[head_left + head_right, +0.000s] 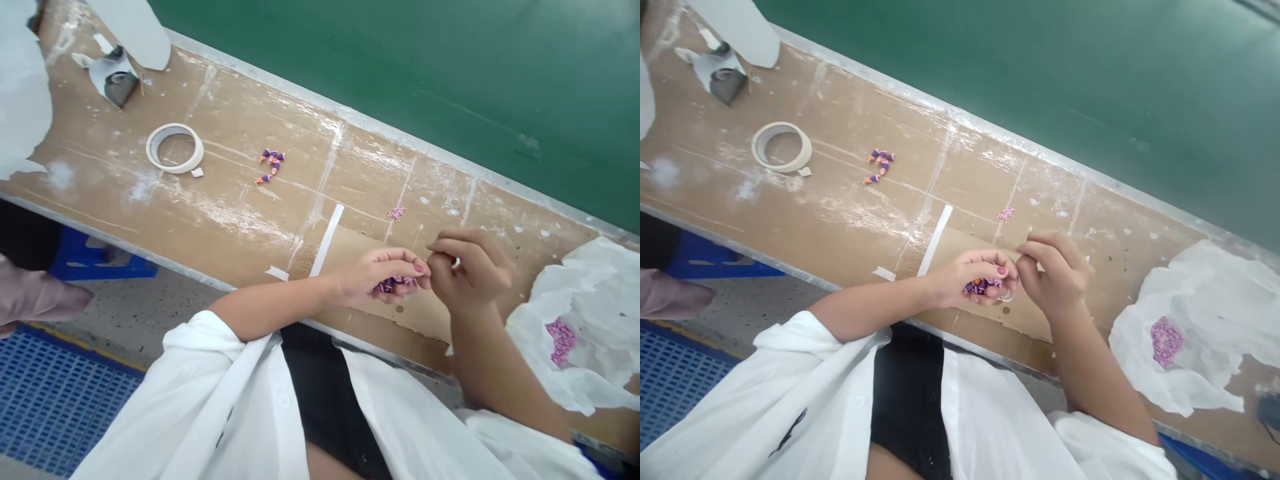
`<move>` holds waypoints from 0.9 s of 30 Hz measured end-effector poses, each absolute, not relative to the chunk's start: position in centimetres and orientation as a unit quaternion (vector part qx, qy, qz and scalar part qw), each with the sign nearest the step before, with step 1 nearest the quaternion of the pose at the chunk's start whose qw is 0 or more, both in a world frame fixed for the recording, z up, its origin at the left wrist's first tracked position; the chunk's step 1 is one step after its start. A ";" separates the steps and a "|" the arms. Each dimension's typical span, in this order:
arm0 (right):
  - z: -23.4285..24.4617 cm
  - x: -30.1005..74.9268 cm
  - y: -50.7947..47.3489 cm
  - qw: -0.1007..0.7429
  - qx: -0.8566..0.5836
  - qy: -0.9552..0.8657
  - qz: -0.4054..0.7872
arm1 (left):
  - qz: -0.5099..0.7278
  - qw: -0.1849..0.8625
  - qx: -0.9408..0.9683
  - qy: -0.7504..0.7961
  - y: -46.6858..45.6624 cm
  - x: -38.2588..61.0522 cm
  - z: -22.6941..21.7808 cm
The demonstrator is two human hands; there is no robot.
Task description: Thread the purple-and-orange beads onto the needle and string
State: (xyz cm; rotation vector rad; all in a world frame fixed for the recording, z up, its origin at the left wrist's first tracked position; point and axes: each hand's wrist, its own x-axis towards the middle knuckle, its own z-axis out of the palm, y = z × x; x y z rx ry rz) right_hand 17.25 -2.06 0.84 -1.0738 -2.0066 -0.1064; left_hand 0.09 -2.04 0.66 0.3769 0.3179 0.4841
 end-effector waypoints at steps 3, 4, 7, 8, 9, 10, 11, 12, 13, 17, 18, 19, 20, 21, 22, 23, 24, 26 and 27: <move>1.3 15.7 2.8 0.365 -0.369 -0.854 0.034 | 0.211 0.942 0.194 0.175 -2.1 -0.2 0.9; 1.2 14.8 4.6 0.341 -0.359 -0.866 0.067 | 0.202 0.940 0.207 0.180 -2.1 -0.3 1.0; 0.2 10.9 9.7 0.217 -0.370 -0.898 0.100 | 0.190 0.934 0.238 0.185 -2.2 -0.4 1.0; -0.3 9.3 11.0 0.168 -0.383 -0.902 0.105 | 0.191 0.934 0.240 0.186 -2.2 -0.4 1.0; -0.7 7.7 12.1 0.125 -0.392 -0.905 0.107 | 0.196 0.933 0.237 0.186 -2.2 -0.4 0.9; -1.2 6.1 13.1 0.088 -0.401 -0.906 0.105 | 0.201 0.933 0.234 0.184 -2.2 -0.4 0.8; -1.6 4.6 13.8 0.059 -0.411 -0.904 0.099 | 0.206 0.933 0.231 0.181 -2.1 -0.4 0.8; -1.9 3.3 14.3 0.038 -0.416 -0.903 0.097 | 0.211 0.933 0.230 0.177 -2.0 -0.4 0.7; -2.3 2.1 14.7 0.028 -0.418 -0.903 0.098 | 0.215 0.933 0.229 0.175 -1.9 -0.5 0.8; -3.2 -0.2 15.5 0.022 -0.411 -0.905 0.107 | 0.226 0.930 0.216 0.196 -1.6 -0.7 0.9; -3.3 -0.3 15.5 0.015 -0.407 -0.907 0.104 | 0.228 0.929 0.215 0.200 -1.5 -0.7 0.9; -3.4 -0.1 15.6 0.005 -0.401 -0.910 0.100 | 0.229 0.928 0.216 0.200 -1.5 -0.8 0.9; -3.5 0.2 15.6 -0.006 -0.395 -0.914 0.096 | 0.230 0.927 0.221 0.197 -1.5 -0.8 0.9; -3.5 0.7 15.5 -0.012 -0.391 -0.916 0.095 | 0.231 0.926 0.226 0.193 -1.5 -0.9 0.9; -3.5 1.3 15.3 -0.007 -0.391 -0.915 0.101 | 0.232 0.926 0.232 0.189 -1.6 -0.9 0.9; -3.5 2.2 15.1 0.011 -0.396 -0.911 0.118 | 0.231 0.925 0.238 0.187 -1.6 -0.9 0.9; -3.3 3.2 14.7 0.041 -0.405 -0.902 0.146 | 0.233 0.923 0.239 0.189 -1.7 -0.8 1.0; -2.7 5.7 13.5 0.124 -0.428 -0.863 0.239 | 0.248 0.917 0.232 0.207 -1.8 -0.6 1.0; -2.3 7.1 12.7 0.164 -0.437 -0.832 0.300 | 0.265 0.911 0.224 0.223 -1.8 -0.5 0.9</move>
